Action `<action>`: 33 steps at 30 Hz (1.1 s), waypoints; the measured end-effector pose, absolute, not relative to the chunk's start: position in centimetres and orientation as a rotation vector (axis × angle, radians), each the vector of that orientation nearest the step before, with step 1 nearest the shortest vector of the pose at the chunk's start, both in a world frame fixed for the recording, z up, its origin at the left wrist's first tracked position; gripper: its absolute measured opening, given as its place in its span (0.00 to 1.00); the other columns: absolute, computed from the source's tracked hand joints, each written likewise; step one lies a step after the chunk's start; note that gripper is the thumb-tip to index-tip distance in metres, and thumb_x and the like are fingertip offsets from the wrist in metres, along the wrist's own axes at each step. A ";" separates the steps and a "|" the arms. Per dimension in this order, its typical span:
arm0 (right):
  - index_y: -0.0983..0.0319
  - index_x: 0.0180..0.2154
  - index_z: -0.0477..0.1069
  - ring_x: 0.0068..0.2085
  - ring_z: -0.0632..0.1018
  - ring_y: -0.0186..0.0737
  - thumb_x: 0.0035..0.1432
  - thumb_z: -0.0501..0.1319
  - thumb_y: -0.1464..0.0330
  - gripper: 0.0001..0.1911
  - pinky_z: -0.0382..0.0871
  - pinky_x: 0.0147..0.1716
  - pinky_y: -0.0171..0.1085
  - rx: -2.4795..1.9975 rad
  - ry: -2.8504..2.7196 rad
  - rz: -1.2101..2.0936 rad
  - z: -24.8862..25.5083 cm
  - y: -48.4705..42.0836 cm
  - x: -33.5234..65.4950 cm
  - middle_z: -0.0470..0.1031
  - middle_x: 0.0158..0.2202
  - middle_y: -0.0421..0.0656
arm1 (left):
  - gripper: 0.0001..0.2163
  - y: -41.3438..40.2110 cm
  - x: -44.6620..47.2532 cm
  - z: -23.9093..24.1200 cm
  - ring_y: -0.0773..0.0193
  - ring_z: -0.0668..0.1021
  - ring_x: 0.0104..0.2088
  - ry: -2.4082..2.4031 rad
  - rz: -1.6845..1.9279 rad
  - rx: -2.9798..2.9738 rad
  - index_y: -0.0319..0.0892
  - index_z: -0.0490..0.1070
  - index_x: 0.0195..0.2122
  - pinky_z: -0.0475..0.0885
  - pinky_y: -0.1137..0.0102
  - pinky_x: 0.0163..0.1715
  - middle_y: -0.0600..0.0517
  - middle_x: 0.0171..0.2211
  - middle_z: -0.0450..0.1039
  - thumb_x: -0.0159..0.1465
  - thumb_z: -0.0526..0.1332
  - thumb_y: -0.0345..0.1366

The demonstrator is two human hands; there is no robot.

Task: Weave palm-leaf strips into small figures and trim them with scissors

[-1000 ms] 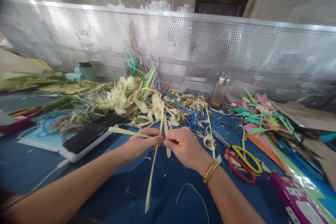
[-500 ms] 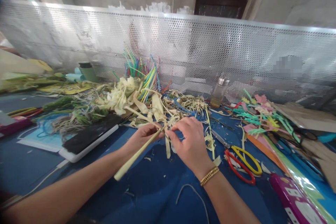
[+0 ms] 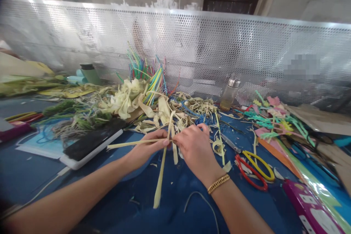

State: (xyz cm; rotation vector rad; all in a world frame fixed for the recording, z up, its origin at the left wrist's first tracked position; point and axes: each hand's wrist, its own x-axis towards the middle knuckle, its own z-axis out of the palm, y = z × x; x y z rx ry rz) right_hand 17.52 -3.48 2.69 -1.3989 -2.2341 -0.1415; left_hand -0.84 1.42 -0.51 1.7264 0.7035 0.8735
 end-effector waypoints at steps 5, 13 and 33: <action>0.55 0.32 0.74 0.41 0.70 0.40 0.61 0.57 0.72 0.09 0.45 0.50 0.47 -1.394 -2.297 -0.244 2.8 -3.7 17.2 0.76 0.30 0.37 | 0.14 1.5 -0.3 -1.3 0.70 0.60 0.24 0.730 0.898 1.702 0.39 0.63 0.21 0.54 0.72 0.24 0.57 0.20 0.57 0.60 0.59 0.40; 0.55 0.29 0.72 0.40 0.69 0.40 0.59 0.56 0.75 0.11 0.43 0.52 0.50 -1.368 -2.322 -0.276 2.9 -3.6 17.5 0.75 0.27 0.36 | 0.13 1.3 -0.5 -0.4 0.71 0.57 0.22 0.750 0.882 1.685 0.40 0.58 0.18 0.51 0.72 0.23 0.58 0.19 0.53 0.57 0.59 0.37; 0.57 0.41 0.72 0.45 0.72 0.44 0.62 0.57 0.63 0.09 0.55 0.47 0.44 -1.387 -1.941 -0.251 2.4 -3.6 17.8 0.76 0.42 0.43 | 0.07 1.2 0.1 -1.0 0.64 0.72 0.33 0.711 1.069 1.496 0.40 0.76 0.31 0.66 0.70 0.37 0.51 0.30 0.73 0.57 0.65 0.39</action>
